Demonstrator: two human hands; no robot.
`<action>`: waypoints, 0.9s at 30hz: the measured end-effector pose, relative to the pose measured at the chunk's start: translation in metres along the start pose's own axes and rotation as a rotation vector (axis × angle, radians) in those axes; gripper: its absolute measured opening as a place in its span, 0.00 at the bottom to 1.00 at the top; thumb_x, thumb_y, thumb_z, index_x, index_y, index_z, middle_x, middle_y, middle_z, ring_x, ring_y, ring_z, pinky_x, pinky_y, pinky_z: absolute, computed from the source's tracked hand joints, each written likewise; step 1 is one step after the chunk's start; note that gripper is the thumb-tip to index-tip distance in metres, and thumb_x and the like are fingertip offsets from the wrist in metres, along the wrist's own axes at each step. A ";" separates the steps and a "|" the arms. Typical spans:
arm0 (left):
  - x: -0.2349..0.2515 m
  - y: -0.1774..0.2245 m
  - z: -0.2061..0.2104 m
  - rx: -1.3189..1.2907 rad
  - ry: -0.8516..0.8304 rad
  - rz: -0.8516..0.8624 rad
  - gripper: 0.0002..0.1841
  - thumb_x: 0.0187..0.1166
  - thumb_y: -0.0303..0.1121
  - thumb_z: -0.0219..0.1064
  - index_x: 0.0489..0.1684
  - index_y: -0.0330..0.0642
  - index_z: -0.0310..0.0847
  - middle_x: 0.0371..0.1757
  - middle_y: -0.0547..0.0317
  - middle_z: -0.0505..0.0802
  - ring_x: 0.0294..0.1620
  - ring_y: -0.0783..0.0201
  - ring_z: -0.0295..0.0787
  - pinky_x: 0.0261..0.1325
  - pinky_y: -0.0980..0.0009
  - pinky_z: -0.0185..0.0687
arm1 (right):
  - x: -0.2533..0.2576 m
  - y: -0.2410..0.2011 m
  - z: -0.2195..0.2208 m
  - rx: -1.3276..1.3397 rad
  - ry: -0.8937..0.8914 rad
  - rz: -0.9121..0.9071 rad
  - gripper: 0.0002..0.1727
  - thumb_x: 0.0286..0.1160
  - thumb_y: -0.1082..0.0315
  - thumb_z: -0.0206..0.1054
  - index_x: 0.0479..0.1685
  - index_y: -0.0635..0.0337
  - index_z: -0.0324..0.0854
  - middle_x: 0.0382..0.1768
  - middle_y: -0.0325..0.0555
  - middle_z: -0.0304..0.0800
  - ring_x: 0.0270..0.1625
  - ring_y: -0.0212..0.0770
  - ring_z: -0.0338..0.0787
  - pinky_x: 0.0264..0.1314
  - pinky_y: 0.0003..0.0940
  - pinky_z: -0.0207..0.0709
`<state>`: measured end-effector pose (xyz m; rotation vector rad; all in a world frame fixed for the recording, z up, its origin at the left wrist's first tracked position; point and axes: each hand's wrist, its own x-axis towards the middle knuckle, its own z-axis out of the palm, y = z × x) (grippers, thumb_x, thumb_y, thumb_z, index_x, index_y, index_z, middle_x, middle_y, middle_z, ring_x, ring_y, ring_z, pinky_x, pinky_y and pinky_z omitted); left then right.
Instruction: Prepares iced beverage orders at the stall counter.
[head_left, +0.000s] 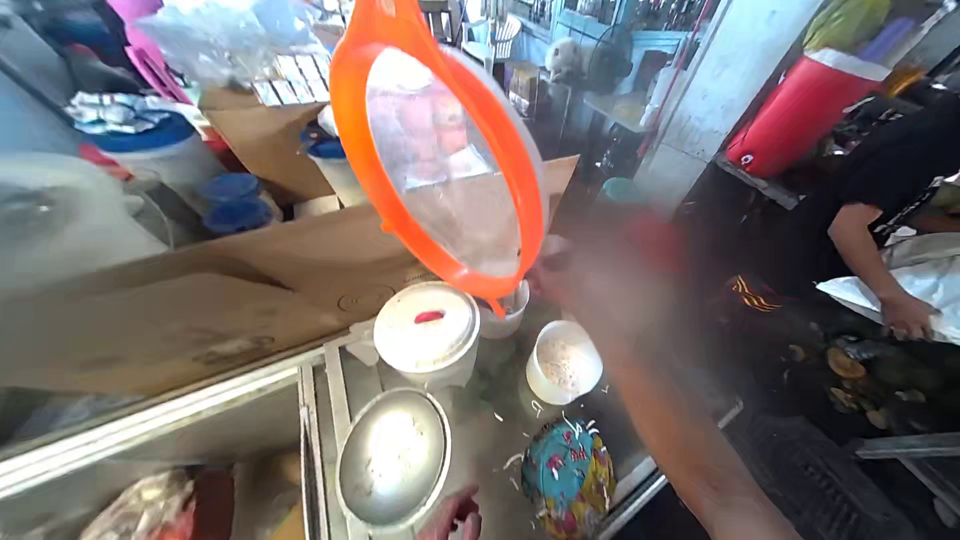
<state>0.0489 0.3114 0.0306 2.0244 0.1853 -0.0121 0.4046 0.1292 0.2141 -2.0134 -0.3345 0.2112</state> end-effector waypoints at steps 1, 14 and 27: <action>0.001 -0.005 0.002 0.017 -0.004 0.022 0.20 0.80 0.36 0.61 0.63 0.34 0.86 0.46 0.50 0.96 0.46 0.58 0.94 0.52 0.56 0.90 | -0.024 -0.010 -0.017 0.052 0.046 -0.014 0.22 0.93 0.53 0.55 0.62 0.62 0.83 0.36 0.48 0.90 0.33 0.38 0.87 0.41 0.38 0.85; 0.054 0.028 0.035 -0.078 -0.021 -0.096 0.22 0.80 0.42 0.62 0.68 0.40 0.83 0.48 0.55 0.95 0.45 0.63 0.94 0.48 0.60 0.90 | -0.173 0.036 -0.131 0.214 0.265 -0.039 0.11 0.83 0.62 0.65 0.49 0.60 0.84 0.24 0.37 0.88 0.22 0.32 0.85 0.29 0.27 0.84; 0.207 0.071 0.110 0.154 -0.304 -0.245 0.32 0.82 0.43 0.63 0.86 0.42 0.66 0.59 0.33 0.91 0.57 0.37 0.91 0.64 0.34 0.80 | -0.168 0.104 -0.074 0.006 -0.372 -0.115 0.22 0.72 0.62 0.78 0.57 0.69 0.81 0.41 0.54 0.88 0.42 0.43 0.88 0.51 0.43 0.84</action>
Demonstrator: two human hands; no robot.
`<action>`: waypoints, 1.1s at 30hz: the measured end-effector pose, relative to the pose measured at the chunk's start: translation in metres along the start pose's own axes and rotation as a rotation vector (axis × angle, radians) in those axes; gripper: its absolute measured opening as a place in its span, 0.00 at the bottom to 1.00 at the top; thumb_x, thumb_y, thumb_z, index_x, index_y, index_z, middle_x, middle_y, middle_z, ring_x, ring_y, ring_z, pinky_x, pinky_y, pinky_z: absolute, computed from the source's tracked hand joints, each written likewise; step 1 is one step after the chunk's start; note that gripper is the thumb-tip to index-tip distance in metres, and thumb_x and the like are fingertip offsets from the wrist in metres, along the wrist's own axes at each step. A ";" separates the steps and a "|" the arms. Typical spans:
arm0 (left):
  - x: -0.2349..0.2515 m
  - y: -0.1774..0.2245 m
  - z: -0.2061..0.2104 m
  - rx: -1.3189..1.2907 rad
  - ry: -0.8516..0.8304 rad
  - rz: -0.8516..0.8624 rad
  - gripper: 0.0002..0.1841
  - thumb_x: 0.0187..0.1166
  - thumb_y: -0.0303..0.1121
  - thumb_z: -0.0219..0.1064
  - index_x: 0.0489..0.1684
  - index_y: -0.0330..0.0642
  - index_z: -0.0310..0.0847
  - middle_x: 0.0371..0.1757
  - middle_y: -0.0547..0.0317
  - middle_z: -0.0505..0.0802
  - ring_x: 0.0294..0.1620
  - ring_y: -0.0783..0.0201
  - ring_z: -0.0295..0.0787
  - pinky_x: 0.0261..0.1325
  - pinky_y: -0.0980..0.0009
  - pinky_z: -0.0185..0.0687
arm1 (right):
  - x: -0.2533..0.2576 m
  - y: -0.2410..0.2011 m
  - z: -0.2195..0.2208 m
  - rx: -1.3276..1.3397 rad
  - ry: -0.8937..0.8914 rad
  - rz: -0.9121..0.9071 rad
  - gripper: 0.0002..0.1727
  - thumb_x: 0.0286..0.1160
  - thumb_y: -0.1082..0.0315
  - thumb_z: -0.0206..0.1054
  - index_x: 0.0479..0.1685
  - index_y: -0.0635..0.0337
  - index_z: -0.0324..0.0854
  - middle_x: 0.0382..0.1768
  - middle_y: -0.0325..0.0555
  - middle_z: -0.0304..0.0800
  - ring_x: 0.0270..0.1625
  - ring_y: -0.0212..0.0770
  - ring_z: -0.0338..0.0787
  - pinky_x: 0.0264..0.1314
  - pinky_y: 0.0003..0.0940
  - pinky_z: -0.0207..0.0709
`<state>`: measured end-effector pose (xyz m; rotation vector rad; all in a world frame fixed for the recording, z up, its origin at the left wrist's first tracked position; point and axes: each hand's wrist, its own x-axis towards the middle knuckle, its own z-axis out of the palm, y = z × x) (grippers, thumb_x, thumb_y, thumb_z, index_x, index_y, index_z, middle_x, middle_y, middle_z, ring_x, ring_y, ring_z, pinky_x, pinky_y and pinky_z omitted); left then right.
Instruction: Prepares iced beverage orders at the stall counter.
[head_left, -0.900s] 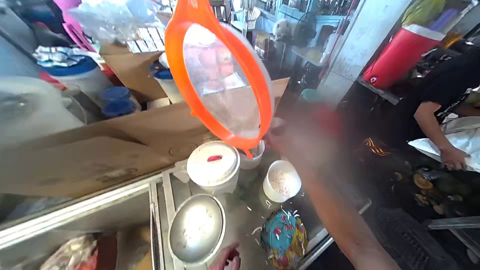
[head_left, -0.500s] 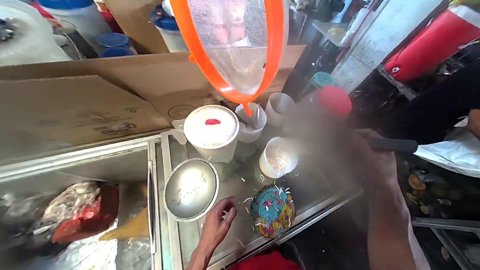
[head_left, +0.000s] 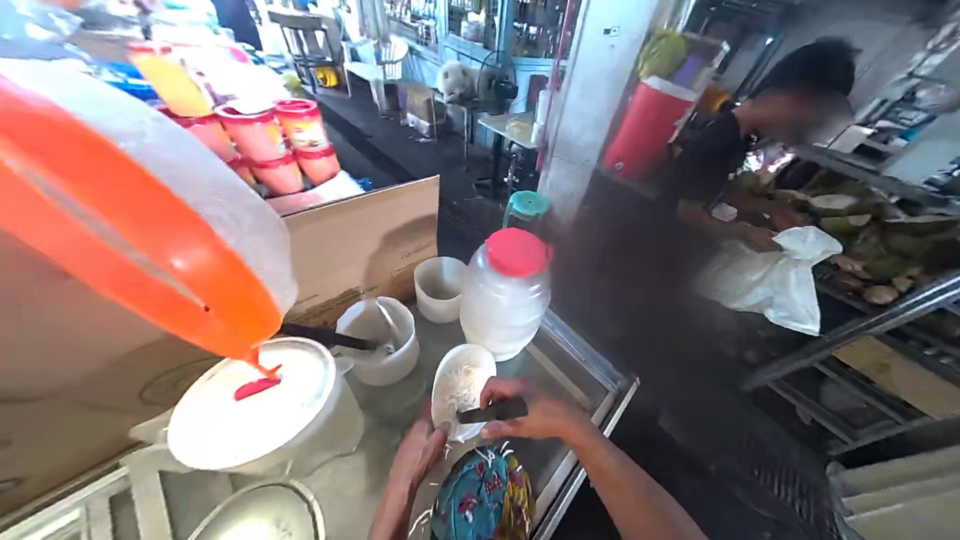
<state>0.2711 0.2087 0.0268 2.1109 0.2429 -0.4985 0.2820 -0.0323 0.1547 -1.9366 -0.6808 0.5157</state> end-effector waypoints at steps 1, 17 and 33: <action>-0.003 -0.006 -0.005 -0.012 -0.054 0.045 0.30 0.82 0.39 0.62 0.84 0.41 0.68 0.60 0.33 0.90 0.58 0.38 0.90 0.65 0.35 0.81 | -0.003 0.001 -0.001 -0.035 0.011 -0.003 0.22 0.72 0.59 0.79 0.53 0.68 0.80 0.37 0.53 0.87 0.39 0.43 0.87 0.47 0.42 0.83; -0.030 0.033 0.074 0.097 -0.147 0.133 0.32 0.89 0.58 0.47 0.86 0.48 0.66 0.52 0.39 0.94 0.53 0.41 0.93 0.60 0.38 0.84 | -0.041 0.043 0.040 -0.284 0.781 0.269 0.24 0.85 0.45 0.63 0.44 0.56 0.94 0.37 0.45 0.95 0.40 0.40 0.94 0.50 0.43 0.89; -0.037 0.038 0.090 0.053 -0.055 0.066 0.34 0.88 0.59 0.48 0.87 0.48 0.65 0.51 0.37 0.94 0.53 0.38 0.93 0.59 0.35 0.83 | -0.062 0.046 0.018 -0.218 0.501 0.164 0.22 0.84 0.46 0.65 0.46 0.57 0.93 0.43 0.47 0.93 0.46 0.40 0.92 0.57 0.40 0.86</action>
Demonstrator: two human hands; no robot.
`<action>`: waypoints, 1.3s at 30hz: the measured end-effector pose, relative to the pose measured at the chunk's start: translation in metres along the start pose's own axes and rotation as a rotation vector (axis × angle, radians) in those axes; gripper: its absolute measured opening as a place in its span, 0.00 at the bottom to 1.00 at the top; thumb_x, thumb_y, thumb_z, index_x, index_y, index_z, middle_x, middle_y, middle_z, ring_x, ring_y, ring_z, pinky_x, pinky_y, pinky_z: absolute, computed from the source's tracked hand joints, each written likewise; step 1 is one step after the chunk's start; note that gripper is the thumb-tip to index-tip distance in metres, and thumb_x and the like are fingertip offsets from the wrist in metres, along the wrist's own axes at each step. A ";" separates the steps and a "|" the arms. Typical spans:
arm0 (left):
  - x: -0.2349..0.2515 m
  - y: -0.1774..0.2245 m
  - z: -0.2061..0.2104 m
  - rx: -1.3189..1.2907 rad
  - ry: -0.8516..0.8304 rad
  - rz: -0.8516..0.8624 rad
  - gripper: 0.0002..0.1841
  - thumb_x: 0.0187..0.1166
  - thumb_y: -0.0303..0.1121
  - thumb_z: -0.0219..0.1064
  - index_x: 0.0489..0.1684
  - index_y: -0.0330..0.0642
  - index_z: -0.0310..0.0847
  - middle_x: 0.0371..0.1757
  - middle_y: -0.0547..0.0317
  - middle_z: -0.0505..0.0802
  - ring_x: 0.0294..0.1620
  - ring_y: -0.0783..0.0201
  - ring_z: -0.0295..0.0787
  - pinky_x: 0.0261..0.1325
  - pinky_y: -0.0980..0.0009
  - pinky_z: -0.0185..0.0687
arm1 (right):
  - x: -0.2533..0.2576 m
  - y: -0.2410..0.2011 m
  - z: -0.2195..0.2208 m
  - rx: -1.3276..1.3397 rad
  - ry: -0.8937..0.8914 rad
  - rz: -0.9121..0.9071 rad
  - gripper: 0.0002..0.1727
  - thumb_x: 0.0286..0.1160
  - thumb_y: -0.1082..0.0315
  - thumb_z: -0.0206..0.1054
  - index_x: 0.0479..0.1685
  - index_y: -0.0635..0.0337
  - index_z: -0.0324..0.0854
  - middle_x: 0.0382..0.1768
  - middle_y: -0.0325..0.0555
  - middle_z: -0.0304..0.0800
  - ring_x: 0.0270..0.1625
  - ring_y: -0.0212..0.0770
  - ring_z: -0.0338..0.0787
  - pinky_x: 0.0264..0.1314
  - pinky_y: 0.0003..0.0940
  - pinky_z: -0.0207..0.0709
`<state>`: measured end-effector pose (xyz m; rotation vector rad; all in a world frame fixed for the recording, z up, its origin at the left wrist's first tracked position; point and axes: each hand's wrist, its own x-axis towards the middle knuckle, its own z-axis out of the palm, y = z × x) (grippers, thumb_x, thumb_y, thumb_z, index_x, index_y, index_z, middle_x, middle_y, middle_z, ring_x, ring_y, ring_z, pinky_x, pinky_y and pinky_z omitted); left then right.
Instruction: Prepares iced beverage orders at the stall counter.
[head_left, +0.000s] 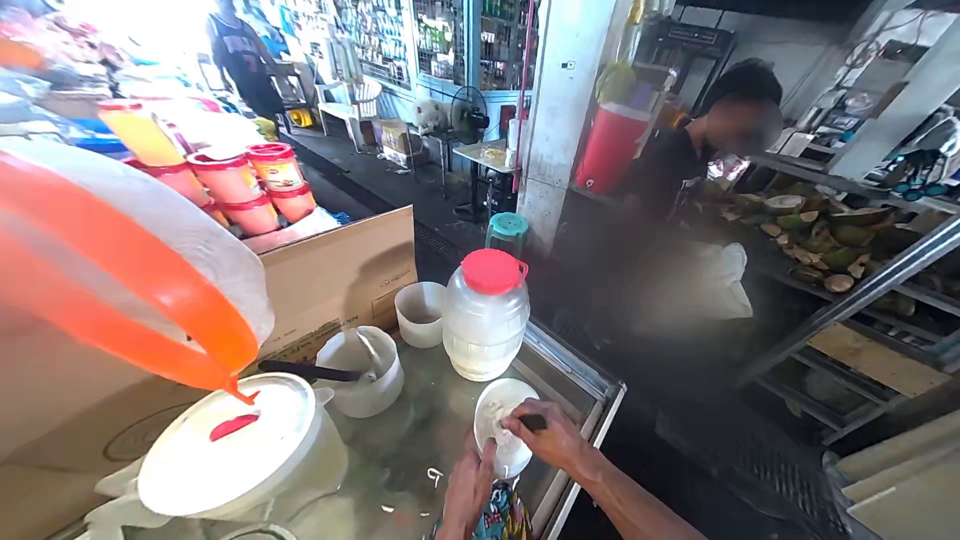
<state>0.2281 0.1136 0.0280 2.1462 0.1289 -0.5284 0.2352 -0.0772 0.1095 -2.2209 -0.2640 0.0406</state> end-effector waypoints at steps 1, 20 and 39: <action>-0.001 0.001 -0.001 0.009 -0.002 0.002 0.34 0.88 0.59 0.47 0.86 0.47 0.65 0.51 0.37 0.94 0.53 0.38 0.93 0.59 0.35 0.83 | -0.005 0.000 0.000 0.033 -0.040 -0.049 0.22 0.84 0.48 0.65 0.44 0.59 0.92 0.41 0.48 0.93 0.45 0.40 0.92 0.56 0.40 0.86; -0.001 0.002 -0.003 0.003 -0.065 -0.021 0.39 0.85 0.66 0.43 0.92 0.54 0.57 0.60 0.39 0.93 0.63 0.38 0.90 0.66 0.34 0.79 | 0.015 0.008 -0.031 -0.233 -0.162 -0.022 0.23 0.85 0.47 0.63 0.41 0.59 0.92 0.41 0.49 0.94 0.48 0.44 0.93 0.59 0.45 0.85; 0.001 0.006 -0.002 0.016 -0.071 -0.020 0.39 0.86 0.65 0.44 0.92 0.53 0.58 0.59 0.39 0.93 0.61 0.37 0.90 0.64 0.33 0.80 | -0.013 0.017 -0.009 -0.013 -0.070 -0.237 0.17 0.83 0.54 0.68 0.39 0.59 0.94 0.36 0.46 0.93 0.41 0.37 0.91 0.50 0.36 0.86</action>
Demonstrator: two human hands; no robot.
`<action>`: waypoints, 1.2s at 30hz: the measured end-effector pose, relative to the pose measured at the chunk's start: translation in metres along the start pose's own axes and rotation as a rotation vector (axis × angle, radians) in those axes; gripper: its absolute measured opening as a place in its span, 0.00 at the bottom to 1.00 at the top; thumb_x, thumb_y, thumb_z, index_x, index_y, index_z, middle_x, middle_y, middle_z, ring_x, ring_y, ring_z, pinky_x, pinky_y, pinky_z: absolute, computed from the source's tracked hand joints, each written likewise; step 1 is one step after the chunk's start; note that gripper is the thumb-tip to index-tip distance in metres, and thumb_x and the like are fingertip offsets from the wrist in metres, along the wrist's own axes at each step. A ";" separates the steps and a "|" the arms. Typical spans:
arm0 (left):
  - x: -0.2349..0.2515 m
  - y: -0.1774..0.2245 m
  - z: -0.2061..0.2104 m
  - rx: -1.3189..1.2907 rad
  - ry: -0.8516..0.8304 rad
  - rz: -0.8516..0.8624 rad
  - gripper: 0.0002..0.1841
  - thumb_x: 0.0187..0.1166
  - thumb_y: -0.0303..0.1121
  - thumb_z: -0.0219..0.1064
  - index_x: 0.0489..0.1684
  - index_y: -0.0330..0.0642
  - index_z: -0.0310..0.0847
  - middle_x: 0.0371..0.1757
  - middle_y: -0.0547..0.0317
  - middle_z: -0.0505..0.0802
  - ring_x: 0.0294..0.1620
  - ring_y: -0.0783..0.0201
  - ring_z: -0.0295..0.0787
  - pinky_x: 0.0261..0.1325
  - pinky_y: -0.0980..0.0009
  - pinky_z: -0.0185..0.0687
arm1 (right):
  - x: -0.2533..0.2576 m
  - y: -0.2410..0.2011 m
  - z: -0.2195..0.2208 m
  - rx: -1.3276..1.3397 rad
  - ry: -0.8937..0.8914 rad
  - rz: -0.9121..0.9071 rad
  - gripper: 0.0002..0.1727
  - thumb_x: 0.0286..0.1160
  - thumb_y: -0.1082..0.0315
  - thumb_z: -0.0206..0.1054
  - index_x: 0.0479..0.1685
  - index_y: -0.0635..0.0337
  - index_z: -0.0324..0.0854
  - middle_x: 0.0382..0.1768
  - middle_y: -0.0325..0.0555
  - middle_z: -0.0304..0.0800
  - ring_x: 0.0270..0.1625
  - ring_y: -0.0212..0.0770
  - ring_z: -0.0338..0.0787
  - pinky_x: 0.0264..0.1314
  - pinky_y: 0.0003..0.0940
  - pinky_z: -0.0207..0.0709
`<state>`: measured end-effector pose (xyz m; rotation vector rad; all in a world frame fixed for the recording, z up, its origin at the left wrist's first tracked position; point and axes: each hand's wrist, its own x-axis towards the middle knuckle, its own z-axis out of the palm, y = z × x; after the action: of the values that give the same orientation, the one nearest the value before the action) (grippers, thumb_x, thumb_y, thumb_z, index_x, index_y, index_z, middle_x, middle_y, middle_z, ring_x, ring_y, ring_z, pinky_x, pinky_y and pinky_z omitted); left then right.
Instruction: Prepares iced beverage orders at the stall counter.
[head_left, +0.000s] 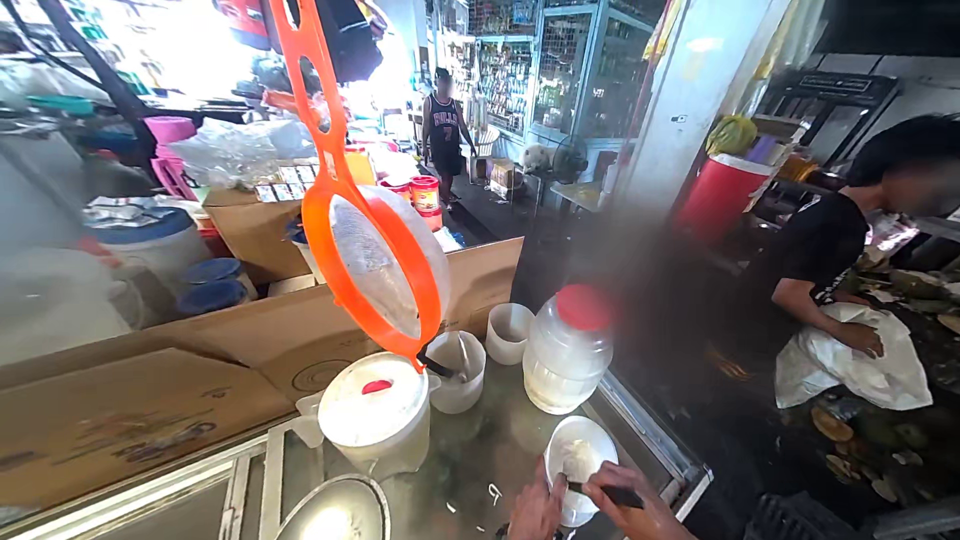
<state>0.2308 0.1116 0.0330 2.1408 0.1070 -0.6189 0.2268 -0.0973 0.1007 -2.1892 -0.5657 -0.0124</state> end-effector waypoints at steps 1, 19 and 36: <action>-0.001 0.000 0.000 -0.004 -0.001 0.004 0.38 0.85 0.65 0.44 0.91 0.54 0.58 0.59 0.39 0.93 0.61 0.38 0.91 0.64 0.33 0.80 | -0.001 0.001 -0.010 -0.023 -0.042 0.016 0.18 0.83 0.54 0.68 0.39 0.59 0.93 0.36 0.48 0.93 0.42 0.39 0.92 0.51 0.38 0.87; 0.004 -0.005 0.001 -0.033 -0.007 0.016 0.37 0.85 0.66 0.45 0.90 0.57 0.62 0.60 0.40 0.93 0.63 0.38 0.90 0.65 0.33 0.79 | 0.016 0.019 -0.011 -0.069 0.134 0.098 0.19 0.82 0.51 0.68 0.37 0.57 0.93 0.37 0.43 0.94 0.42 0.34 0.92 0.51 0.35 0.88; 0.002 -0.006 0.002 -0.058 -0.009 0.024 0.39 0.84 0.66 0.47 0.92 0.55 0.58 0.61 0.39 0.93 0.64 0.37 0.90 0.67 0.32 0.79 | 0.003 0.002 -0.014 0.006 -0.099 -0.013 0.16 0.83 0.58 0.68 0.37 0.63 0.92 0.36 0.49 0.93 0.41 0.39 0.91 0.51 0.38 0.87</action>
<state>0.2306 0.1135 0.0268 2.0805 0.0930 -0.6046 0.2328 -0.1077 0.1083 -2.1897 -0.6341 0.0914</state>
